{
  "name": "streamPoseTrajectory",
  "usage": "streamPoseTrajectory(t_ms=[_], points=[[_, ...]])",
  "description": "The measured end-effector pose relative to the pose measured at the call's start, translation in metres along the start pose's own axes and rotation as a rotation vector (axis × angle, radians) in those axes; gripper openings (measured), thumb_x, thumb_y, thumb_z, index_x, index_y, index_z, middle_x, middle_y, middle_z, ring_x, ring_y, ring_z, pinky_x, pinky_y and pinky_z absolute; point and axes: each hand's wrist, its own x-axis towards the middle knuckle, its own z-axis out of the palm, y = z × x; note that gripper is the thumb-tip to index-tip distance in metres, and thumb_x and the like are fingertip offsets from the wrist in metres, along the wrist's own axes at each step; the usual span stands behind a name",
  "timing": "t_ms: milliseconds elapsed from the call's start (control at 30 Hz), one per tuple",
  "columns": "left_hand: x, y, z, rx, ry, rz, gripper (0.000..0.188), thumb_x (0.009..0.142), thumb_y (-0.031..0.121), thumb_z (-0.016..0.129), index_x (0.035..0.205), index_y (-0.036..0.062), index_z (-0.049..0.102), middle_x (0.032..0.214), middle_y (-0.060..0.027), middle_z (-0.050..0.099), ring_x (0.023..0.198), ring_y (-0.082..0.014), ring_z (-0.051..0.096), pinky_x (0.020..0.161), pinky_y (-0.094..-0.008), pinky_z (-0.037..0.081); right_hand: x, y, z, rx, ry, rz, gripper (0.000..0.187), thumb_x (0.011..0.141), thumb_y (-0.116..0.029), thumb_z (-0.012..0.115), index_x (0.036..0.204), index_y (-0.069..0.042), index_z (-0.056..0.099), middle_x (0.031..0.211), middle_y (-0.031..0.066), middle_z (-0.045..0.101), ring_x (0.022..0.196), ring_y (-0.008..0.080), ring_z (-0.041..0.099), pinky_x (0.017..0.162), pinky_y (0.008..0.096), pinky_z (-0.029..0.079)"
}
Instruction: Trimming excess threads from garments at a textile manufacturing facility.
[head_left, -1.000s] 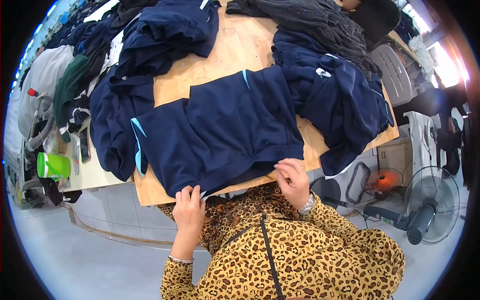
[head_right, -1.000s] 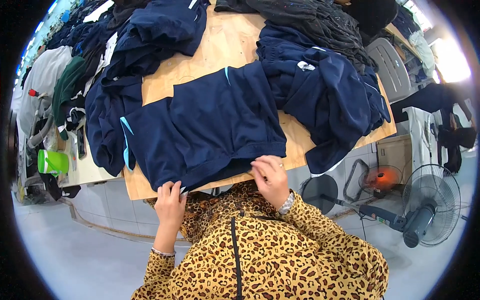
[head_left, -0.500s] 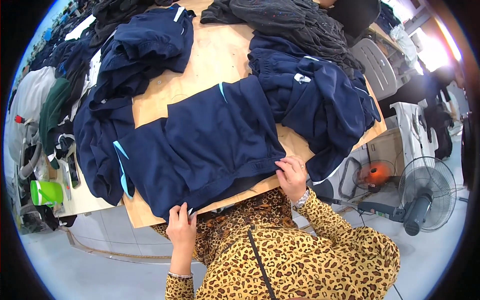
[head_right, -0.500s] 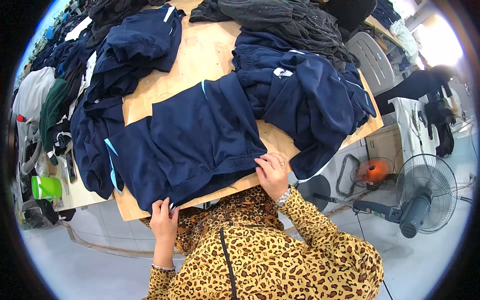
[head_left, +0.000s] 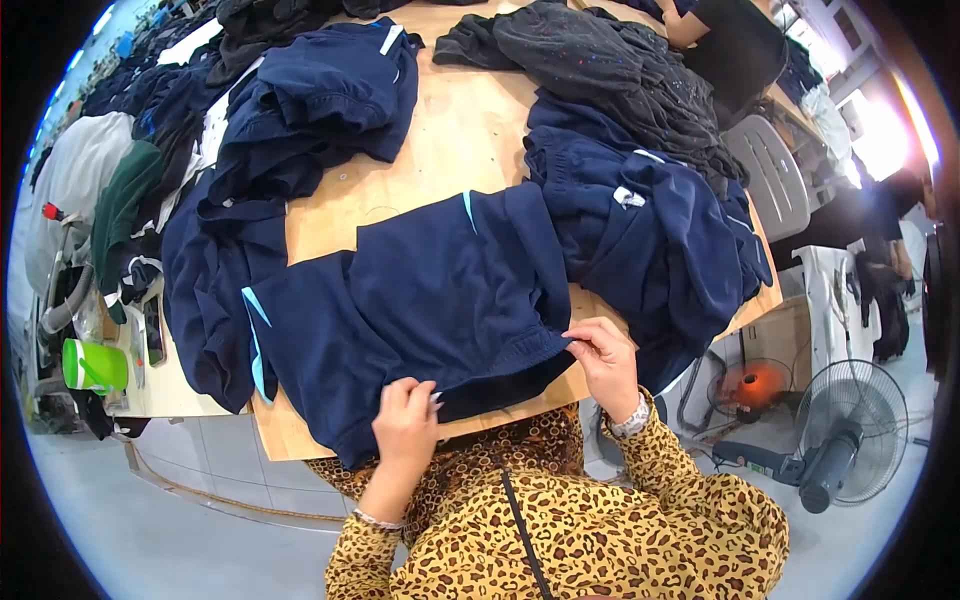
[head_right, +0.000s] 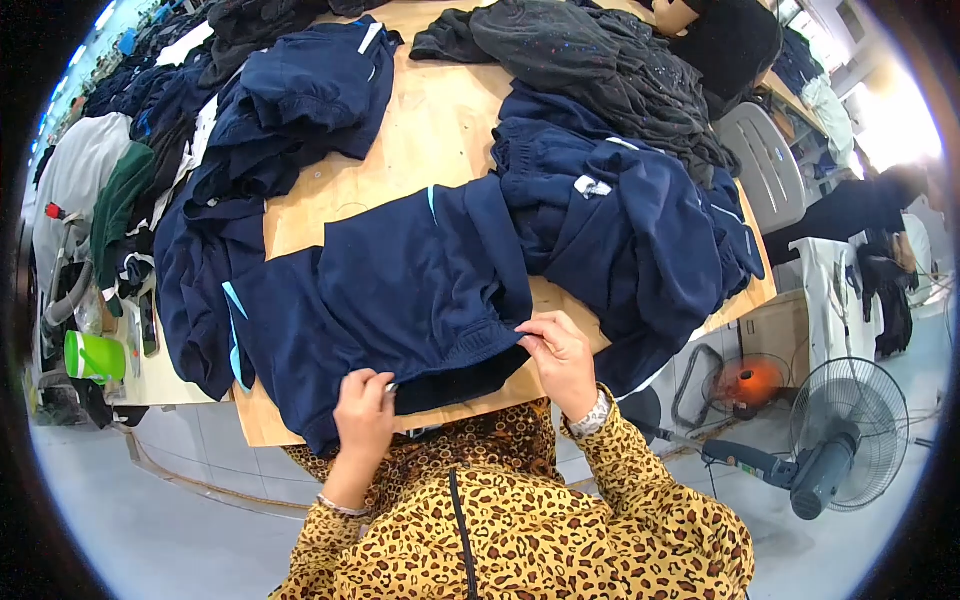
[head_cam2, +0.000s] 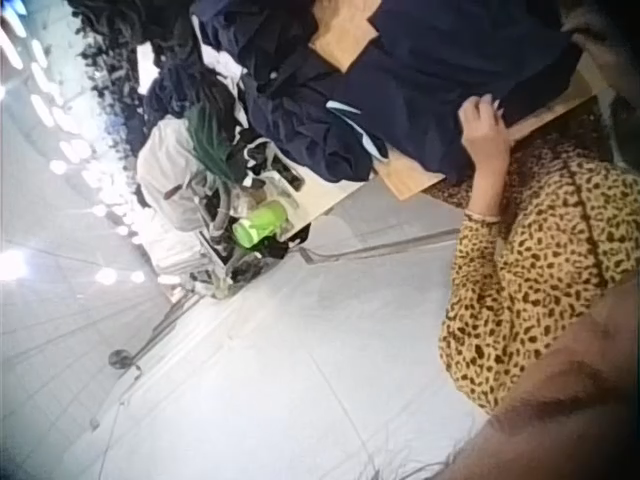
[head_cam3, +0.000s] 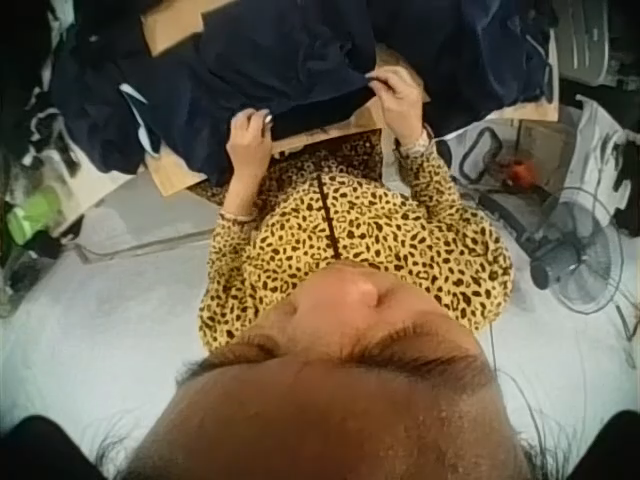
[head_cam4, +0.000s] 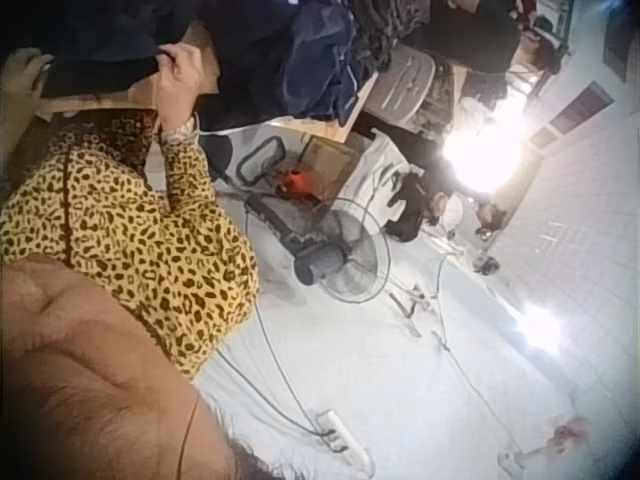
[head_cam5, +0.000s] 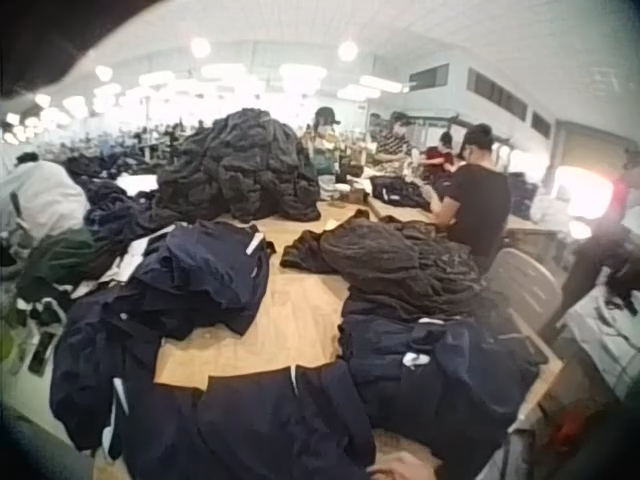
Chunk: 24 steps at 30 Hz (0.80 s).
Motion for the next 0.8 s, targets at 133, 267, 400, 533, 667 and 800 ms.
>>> streamPoseTrajectory(t_ms=[133,267,400,533,667,800], points=[[0.031,-0.026,-0.031,-0.407,-0.188,-0.066,0.015,0.074,0.001,0.070,0.089,0.0030,0.066,0.081,-0.0042,0.065,0.080,-0.0180,0.057,0.071,-0.0286,0.048,0.016,0.030,-0.012,0.387,-0.216,0.400,0.008,0.087,0.001,0.058,0.092,0.000,0.064,0.089,0.0028,0.063,0.075,0.0127,0.058,0.070,0.0221,0.045],[0.051,-0.042,-0.044,-1.102,-0.415,-0.600,0.011,0.089,0.008,0.062,0.092,-0.0018,0.063,0.081,0.0057,0.058,0.075,-0.0031,0.049,0.071,-0.0193,0.041,0.037,0.043,-0.011,1.089,-0.416,0.702,0.015,0.092,-0.010,0.057,0.105,-0.002,0.058,0.100,0.0043,0.065,0.088,0.0146,0.063,0.080,0.0255,0.049],[0.057,-0.068,-0.033,-1.134,-0.315,-0.609,0.010,0.088,0.010,0.063,0.090,-0.0005,0.063,0.078,0.0061,0.056,0.072,-0.0033,0.047,0.069,-0.0192,0.039,0.045,0.037,-0.001,1.206,-0.446,0.655,0.017,0.093,-0.009,0.054,0.108,-0.002,0.057,0.102,0.0054,0.064,0.095,0.0156,0.061,0.087,0.0270,0.047],[0.043,-0.071,-0.040,-0.733,-0.482,-0.406,0.010,0.084,0.008,0.066,0.089,-0.0008,0.064,0.073,0.0012,0.060,0.066,-0.0047,0.051,0.060,-0.0212,0.042,0.030,0.019,0.000,-0.142,-0.499,-0.318,0.015,0.080,-0.007,0.066,0.094,-0.004,0.059,0.080,0.0038,0.059,0.081,0.0205,0.057,0.083,0.0311,0.043],[0.029,-0.056,-0.054,-0.646,-0.503,-0.159,0.011,0.079,0.004,0.069,0.088,-0.0011,0.065,0.076,-0.0073,0.064,0.066,-0.0143,0.060,0.060,-0.0251,0.045,-0.010,0.009,0.016,-0.248,-0.446,-0.406,0.029,0.070,-0.009,0.074,0.094,-0.006,0.058,0.085,0.0068,0.055,0.091,0.0256,0.054,0.093,0.0399,0.036],[0.018,-0.047,-0.060,-0.670,-0.486,-0.090,0.013,0.074,0.001,0.072,0.086,0.0013,0.067,0.079,-0.0064,0.064,0.070,-0.0171,0.058,0.061,-0.0273,0.044,-0.020,0.024,0.048,-0.441,0.005,-0.427,0.039,0.061,-0.011,0.079,0.090,-0.009,0.053,0.102,0.0090,0.051,0.102,0.0279,0.050,0.095,0.0451,0.033]])
